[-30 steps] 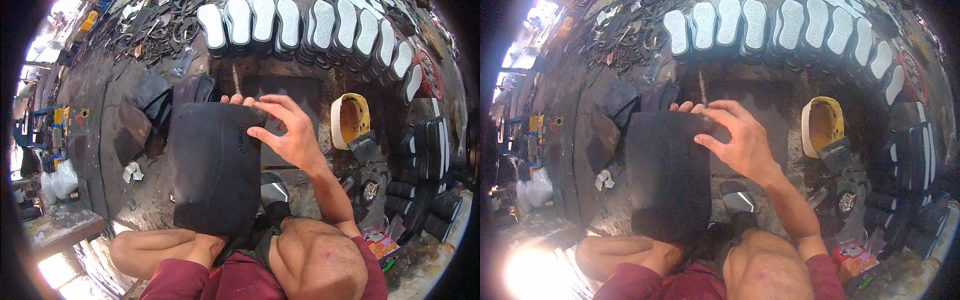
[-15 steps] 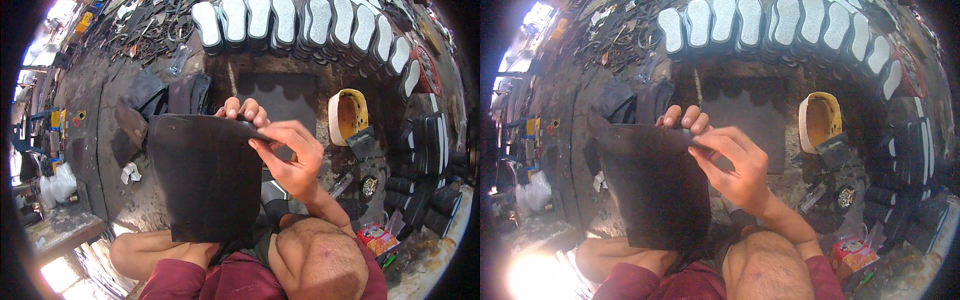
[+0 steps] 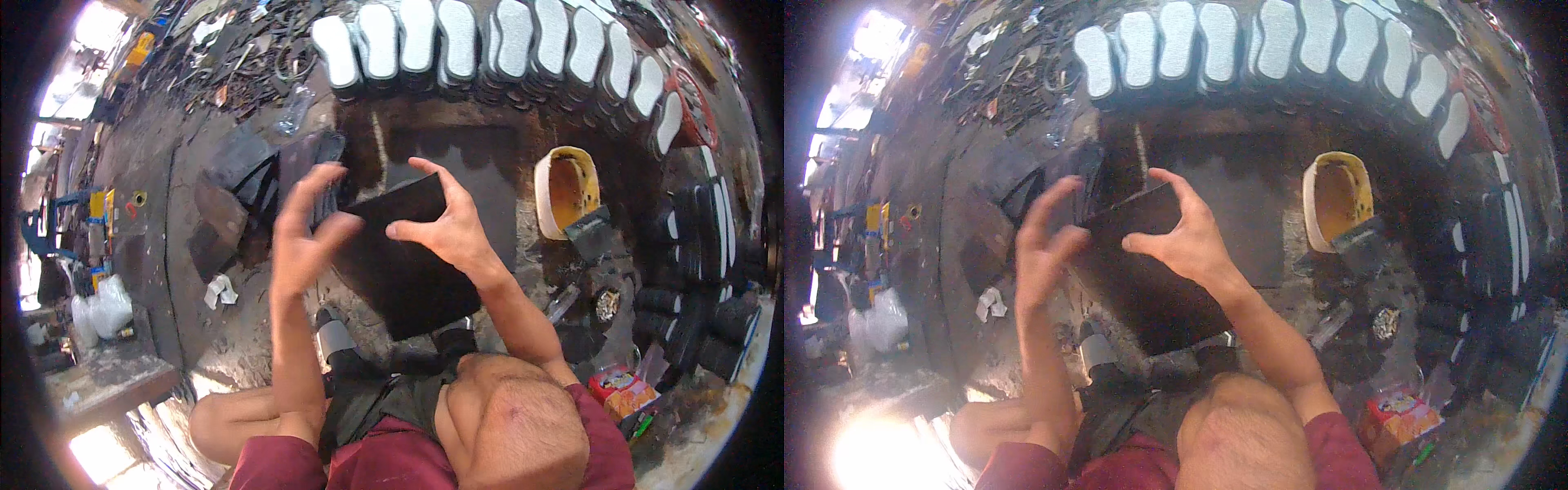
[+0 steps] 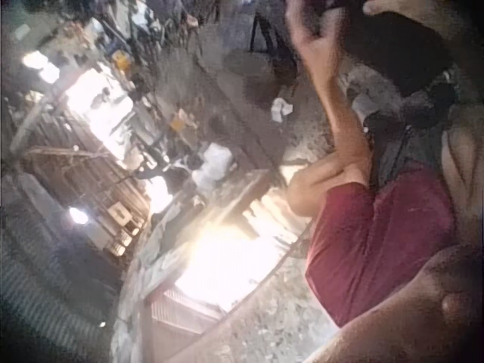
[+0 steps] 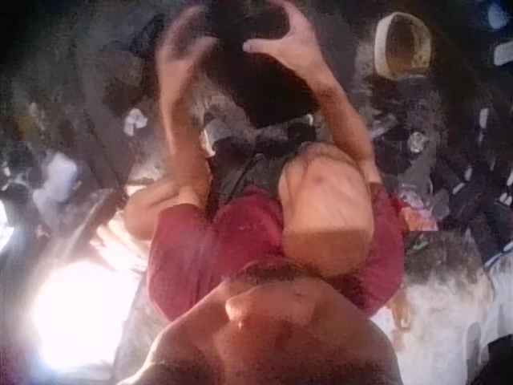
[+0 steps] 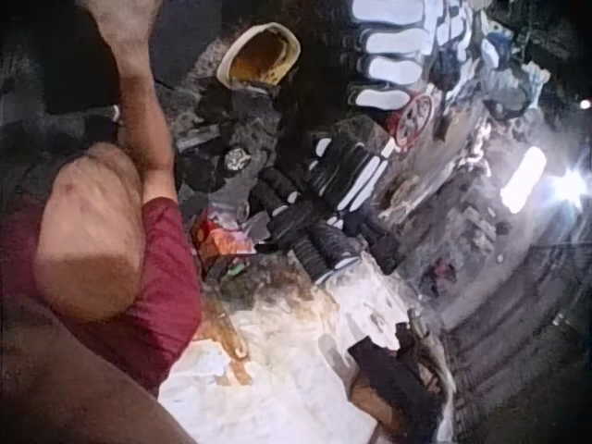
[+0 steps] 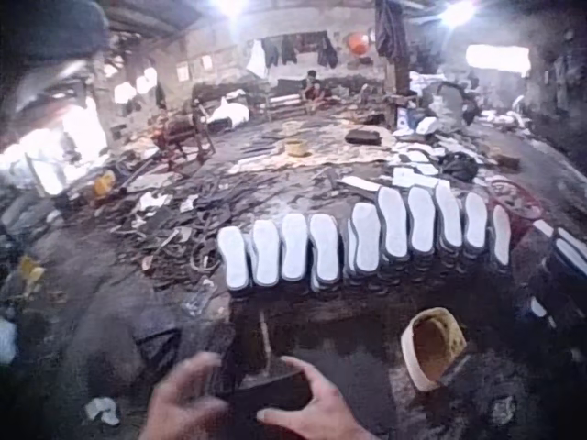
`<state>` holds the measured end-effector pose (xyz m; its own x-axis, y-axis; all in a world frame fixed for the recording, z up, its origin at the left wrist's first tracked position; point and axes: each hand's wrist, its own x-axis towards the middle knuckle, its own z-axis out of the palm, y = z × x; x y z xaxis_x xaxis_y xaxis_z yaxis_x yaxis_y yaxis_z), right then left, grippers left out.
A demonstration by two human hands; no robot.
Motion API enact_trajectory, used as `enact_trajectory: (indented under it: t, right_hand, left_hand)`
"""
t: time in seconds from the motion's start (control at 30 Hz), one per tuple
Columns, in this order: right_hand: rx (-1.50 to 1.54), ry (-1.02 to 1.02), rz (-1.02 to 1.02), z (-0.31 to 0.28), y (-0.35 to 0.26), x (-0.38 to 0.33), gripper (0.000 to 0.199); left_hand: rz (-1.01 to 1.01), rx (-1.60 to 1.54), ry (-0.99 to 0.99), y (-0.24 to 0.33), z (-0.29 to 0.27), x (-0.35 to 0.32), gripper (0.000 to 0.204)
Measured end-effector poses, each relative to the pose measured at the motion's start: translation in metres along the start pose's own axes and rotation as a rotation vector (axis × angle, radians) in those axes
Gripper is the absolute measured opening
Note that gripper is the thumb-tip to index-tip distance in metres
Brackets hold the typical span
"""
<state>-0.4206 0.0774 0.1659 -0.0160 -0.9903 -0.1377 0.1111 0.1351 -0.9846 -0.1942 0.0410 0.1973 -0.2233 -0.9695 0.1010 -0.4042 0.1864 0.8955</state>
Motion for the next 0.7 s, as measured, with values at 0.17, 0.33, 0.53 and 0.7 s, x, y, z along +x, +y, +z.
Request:
enact_trajectory:
  t: [0.17, 0.33, 0.53, 0.7]
  right_hand:
    - [-0.247, -0.065, -0.136, 0.002, 0.008, 0.005, 0.064]
    - [-0.084, -0.075, 0.026, -0.022, 0.02, 0.003, 0.038]
    - [-0.938, 0.16, -0.703, -0.004, 0.003, 0.002, 0.04]
    - [-0.396, 0.408, -0.409, -0.036, 0.003, 0.004, 0.041]
  left_hand:
    - [-0.049, -0.088, -0.065, -0.009, 0.022, -0.004, 0.025]
    - [-0.403, -0.116, -0.091, -0.003, 0.026, -0.004, 0.027]
    - [-0.373, -0.313, 0.204, -0.047, 0.003, -0.016, 0.021]
    - [-0.319, -0.714, 0.871, -0.148, -0.12, -0.02, 0.014]
